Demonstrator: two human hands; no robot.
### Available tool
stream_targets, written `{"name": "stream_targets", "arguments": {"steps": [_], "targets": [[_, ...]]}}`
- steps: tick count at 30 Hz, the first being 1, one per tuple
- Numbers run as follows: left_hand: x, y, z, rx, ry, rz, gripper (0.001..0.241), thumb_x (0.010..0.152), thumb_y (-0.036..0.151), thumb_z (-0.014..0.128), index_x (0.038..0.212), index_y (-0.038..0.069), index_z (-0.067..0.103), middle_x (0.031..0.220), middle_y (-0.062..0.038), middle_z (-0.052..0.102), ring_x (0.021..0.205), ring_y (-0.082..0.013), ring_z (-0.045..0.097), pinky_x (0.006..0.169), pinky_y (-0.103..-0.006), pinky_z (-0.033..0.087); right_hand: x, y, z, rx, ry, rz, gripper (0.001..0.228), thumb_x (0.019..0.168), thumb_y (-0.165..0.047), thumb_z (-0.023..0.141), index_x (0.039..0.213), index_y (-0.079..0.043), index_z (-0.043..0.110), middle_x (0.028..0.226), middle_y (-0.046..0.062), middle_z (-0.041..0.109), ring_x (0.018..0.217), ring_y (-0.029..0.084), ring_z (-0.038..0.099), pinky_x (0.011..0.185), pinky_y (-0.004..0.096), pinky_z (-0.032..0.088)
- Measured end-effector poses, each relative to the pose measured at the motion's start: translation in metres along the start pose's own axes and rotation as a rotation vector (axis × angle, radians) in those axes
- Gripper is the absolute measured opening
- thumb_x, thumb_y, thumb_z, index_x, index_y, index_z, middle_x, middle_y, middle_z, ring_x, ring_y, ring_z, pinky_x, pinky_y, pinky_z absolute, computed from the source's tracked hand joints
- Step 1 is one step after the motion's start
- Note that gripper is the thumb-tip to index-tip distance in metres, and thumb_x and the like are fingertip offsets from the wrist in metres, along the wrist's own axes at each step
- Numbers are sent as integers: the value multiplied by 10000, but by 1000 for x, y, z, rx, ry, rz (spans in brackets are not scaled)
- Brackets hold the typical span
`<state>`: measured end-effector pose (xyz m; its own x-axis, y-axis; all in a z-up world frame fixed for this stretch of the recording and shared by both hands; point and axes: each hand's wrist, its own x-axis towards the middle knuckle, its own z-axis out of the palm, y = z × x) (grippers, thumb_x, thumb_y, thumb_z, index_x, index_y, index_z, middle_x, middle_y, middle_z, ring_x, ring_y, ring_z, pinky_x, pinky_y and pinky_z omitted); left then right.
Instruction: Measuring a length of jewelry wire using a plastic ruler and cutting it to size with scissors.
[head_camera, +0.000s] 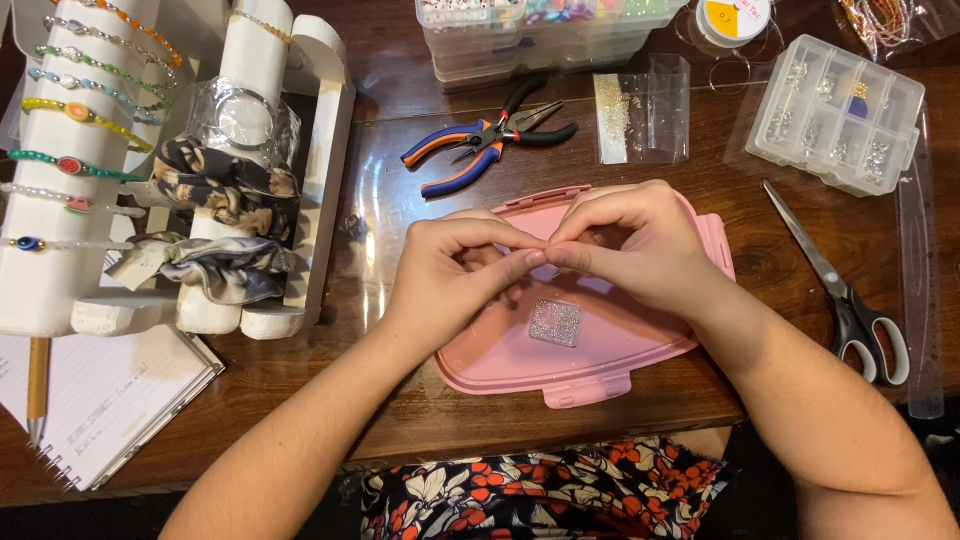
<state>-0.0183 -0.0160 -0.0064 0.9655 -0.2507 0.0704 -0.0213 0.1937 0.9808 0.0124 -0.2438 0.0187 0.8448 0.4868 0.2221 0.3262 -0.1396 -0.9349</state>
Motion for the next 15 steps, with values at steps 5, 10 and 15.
{"name": "stream_targets", "arguments": {"steps": [5,10,15], "targets": [[1,7,0,51,-9,27,109,932,-43,843,1019,20,861,819,-88,715,588,-147,782,501,-203,623,-2,-4,1,-59,-31,-2,166,955,-132,875,797,-93,841,703,43,759,623,137,668,630,290,542],[0,-5,1,-22,21,-52,73,1038,33,726,1076,-5,776,756,-78,661,586,-171,765,519,-239,624,0,-5,16,171,-60,42,283,1029,-165,776,755,-98,760,753,37,739,707,114,638,668,280,529],[5,-26,-4,-150,125,-132,137,1143,115,592,1134,6,674,913,-51,675,829,-128,777,767,-290,698,-3,9,17,536,49,41,496,1069,-325,692,624,-152,557,765,87,691,865,248,737,805,328,559]]}}
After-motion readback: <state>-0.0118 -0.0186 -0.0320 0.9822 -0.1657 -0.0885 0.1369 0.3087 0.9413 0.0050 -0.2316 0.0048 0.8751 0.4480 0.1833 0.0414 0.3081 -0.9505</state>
